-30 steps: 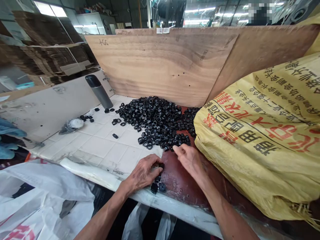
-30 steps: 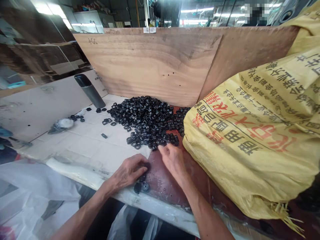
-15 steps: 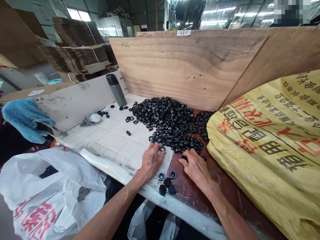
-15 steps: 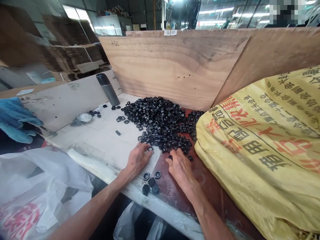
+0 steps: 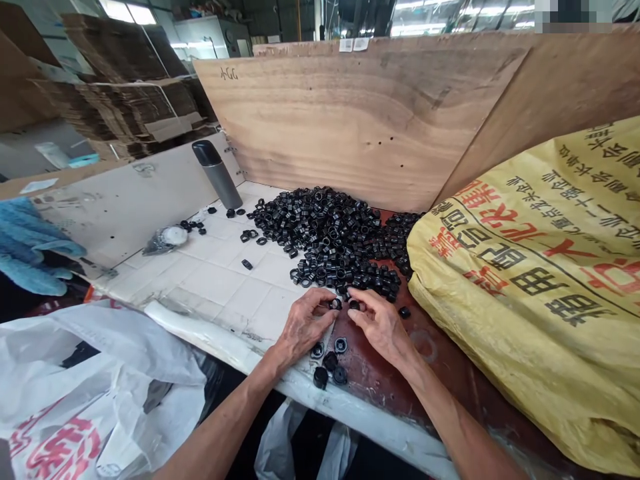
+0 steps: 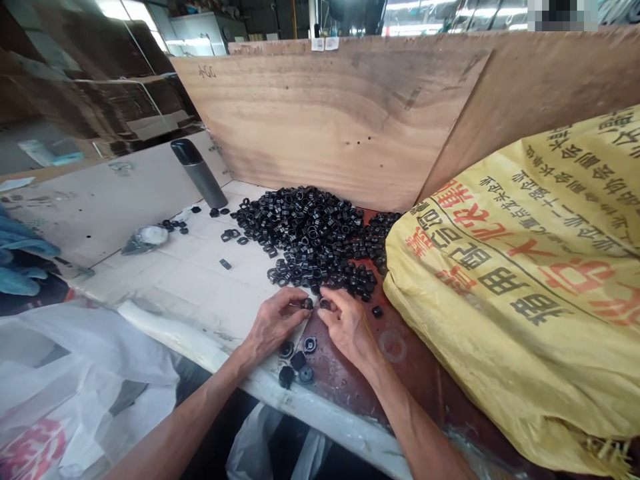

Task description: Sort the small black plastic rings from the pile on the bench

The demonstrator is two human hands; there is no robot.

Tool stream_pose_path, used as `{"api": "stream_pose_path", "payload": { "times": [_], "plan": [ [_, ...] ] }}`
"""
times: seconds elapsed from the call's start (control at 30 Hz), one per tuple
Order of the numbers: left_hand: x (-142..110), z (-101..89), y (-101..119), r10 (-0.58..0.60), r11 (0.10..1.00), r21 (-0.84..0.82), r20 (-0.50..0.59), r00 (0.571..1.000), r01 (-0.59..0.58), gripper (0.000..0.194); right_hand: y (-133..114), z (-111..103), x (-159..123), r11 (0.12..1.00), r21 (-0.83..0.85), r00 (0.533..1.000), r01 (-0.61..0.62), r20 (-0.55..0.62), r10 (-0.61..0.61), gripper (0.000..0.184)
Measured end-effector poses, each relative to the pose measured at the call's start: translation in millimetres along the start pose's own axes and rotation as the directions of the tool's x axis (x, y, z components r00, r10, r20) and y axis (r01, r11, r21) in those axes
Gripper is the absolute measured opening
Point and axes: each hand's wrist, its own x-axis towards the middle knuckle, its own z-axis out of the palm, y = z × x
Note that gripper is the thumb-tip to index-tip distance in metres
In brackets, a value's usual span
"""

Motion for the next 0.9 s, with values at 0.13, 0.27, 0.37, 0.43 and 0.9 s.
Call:
{"api": "stream_pose_path", "payload": {
  "times": [0.13, 0.27, 0.37, 0.43, 0.9],
  "plan": [
    [1.2, -1.0, 5.0, -0.062, 0.992, -0.109, -0.015, 0.998, 0.060, 0.022, 0.1, 2.3, 0.0, 0.990, 0.097, 0.994, -0.107, 0.004, 0.107, 0.029],
    [2.9, -3.8, 15.3, -0.187, 0.921, -0.336, 0.067, 0.980, 0.198, 0.028, -3.3, 2.8, -0.3, 0.999, 0.034, 0.999, -0.017, 0.038, 0.016, 0.019],
    [4.7, -7.7, 20.2, -0.133, 0.931, -0.329, 0.094, 0.987, 0.156, 0.027, -6.8, 3.2, -1.7, 0.999, 0.053, 0.999, -0.009, 0.035, 0.007, 0.023],
    [5.5, -9.3, 21.3, -0.121, 0.929, -0.335, 0.116, 0.986, 0.154, 0.024, -8.1, 3.6, -2.8, 0.993, 0.102, 0.998, -0.064, 0.026, 0.062, 0.021],
    [2.7, -4.3, 25.3, -0.235, 0.808, -0.506, 0.192, 0.953, 0.301, 0.033, -4.3, 6.5, -3.2, 0.990, -0.059, 0.989, 0.125, -0.074, -0.129, 0.016]
  ]
}}
